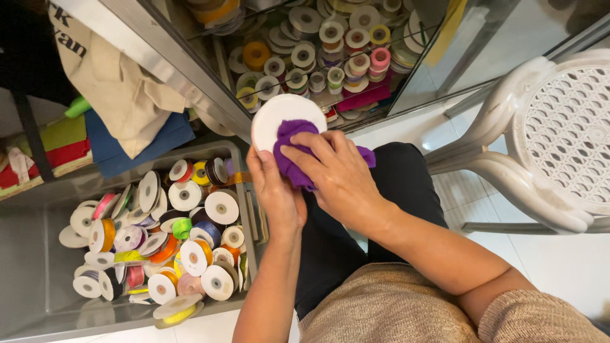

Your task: The person sits on the floor and cleans various ribbon spools using a purple cloth. They pick up spools from a gray bin, wipe them, and place them into a glass display cabinet.

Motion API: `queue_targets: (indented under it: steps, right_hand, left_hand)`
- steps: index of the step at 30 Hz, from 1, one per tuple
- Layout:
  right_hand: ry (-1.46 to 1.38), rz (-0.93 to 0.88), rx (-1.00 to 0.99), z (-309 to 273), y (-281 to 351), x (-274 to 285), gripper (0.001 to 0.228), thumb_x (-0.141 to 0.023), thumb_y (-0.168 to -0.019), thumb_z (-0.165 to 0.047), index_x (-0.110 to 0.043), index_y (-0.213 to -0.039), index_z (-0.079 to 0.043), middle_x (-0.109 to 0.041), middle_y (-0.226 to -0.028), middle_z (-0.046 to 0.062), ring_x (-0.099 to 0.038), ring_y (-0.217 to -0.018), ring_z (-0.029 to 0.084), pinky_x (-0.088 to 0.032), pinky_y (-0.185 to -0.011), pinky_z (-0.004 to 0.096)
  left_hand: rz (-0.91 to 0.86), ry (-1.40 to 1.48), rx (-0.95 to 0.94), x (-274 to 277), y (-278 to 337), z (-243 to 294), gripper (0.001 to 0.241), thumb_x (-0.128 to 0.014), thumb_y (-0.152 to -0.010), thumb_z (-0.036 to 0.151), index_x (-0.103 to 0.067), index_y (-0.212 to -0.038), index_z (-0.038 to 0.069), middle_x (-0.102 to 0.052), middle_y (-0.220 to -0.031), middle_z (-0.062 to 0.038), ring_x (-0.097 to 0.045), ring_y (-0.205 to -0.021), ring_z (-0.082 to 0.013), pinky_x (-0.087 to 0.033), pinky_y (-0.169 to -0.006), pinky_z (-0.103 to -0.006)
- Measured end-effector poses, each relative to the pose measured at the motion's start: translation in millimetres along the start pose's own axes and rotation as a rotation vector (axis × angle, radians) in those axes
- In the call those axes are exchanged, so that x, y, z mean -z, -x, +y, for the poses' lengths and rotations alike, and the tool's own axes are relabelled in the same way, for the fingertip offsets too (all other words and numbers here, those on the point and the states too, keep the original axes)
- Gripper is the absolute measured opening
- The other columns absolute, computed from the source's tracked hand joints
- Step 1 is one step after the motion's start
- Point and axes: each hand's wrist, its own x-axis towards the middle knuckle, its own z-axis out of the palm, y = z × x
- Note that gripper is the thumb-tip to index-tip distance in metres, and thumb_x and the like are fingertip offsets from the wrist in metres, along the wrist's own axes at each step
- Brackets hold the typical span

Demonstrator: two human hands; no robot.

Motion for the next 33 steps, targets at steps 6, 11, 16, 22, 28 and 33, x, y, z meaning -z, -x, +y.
queue_targets:
  steps: [6, 11, 16, 22, 28, 33]
  right_hand:
    - [-0.058, 0.011, -0.079, 27, 3, 6, 0.058, -0.072, -0.069, 0.006, -0.069, -0.123, -0.015, -0.059, -0.126, 0.003, -0.052, -0.106, 0.035, -0.048, -0.084, 0.043]
    - [0.007, 0.074, -0.165, 49, -3, 7, 0.058, -0.070, -0.072, 0.006, -0.068, -0.126, -0.016, -0.056, -0.127, 0.000, -0.051, -0.107, 0.033, -0.049, -0.084, 0.042]
    - [0.053, 0.093, -0.187, 38, -16, 14, 0.061, -0.069, -0.073, 0.005, -0.065, -0.130, -0.015, -0.053, -0.127, 0.002, -0.049, -0.107, 0.032, -0.049, -0.083, 0.042]
    - [0.078, 0.068, -0.125, 21, -5, 3, 0.066, -0.070, -0.067, 0.002, -0.064, -0.130, -0.015, -0.055, -0.126, 0.003, -0.051, -0.105, 0.033, -0.049, -0.081, 0.042]
    - [-0.040, -0.009, -0.082, 32, 9, 1, 0.069, -0.075, -0.060, 0.005, -0.066, -0.126, -0.014, -0.055, -0.129, 0.004, -0.050, -0.109, 0.034, -0.047, -0.086, 0.041]
    - [-0.052, 0.063, -0.156, 65, 5, 7, 0.064, -0.073, -0.068, 0.008, -0.067, -0.128, -0.014, -0.057, -0.126, 0.004, -0.052, -0.106, 0.035, -0.048, -0.089, 0.042]
  left_hand:
    - [-0.010, 0.006, 0.017, -18, 13, 16, 0.048, -0.040, -0.104, 0.045, -0.039, -0.142, 0.017, -0.059, -0.121, -0.018, -0.066, -0.108, -0.0310, -0.062, -0.089, -0.0497]
    - [-0.044, -0.016, 0.047, -20, 15, 1, 0.048, -0.041, -0.104, 0.044, -0.039, -0.143, 0.016, -0.059, -0.125, -0.020, -0.066, -0.110, -0.0337, -0.062, -0.088, -0.0527]
    - [-0.054, -0.006, 0.092, -28, 22, -6, 0.049, -0.043, -0.103, 0.044, -0.039, -0.143, 0.016, -0.061, -0.125, -0.021, -0.067, -0.107, -0.0338, -0.061, -0.085, -0.0533]
    - [-0.023, 0.038, 0.123, -17, 10, -28, 0.044, -0.045, -0.104, 0.042, -0.043, -0.143, 0.022, -0.066, -0.120, -0.014, -0.070, -0.099, -0.0295, -0.064, -0.081, -0.0490]
    - [0.053, 0.086, 0.027, -16, 0, -21, 0.043, -0.045, -0.105, 0.038, -0.043, -0.142, 0.017, -0.062, -0.123, -0.018, -0.067, -0.105, -0.0328, -0.062, -0.087, -0.0510]
    - [-0.015, 0.038, 0.055, -34, 12, 3, 0.046, -0.044, -0.104, 0.038, -0.040, -0.144, 0.014, -0.058, -0.124, -0.021, -0.065, -0.110, -0.0362, -0.061, -0.089, -0.0543]
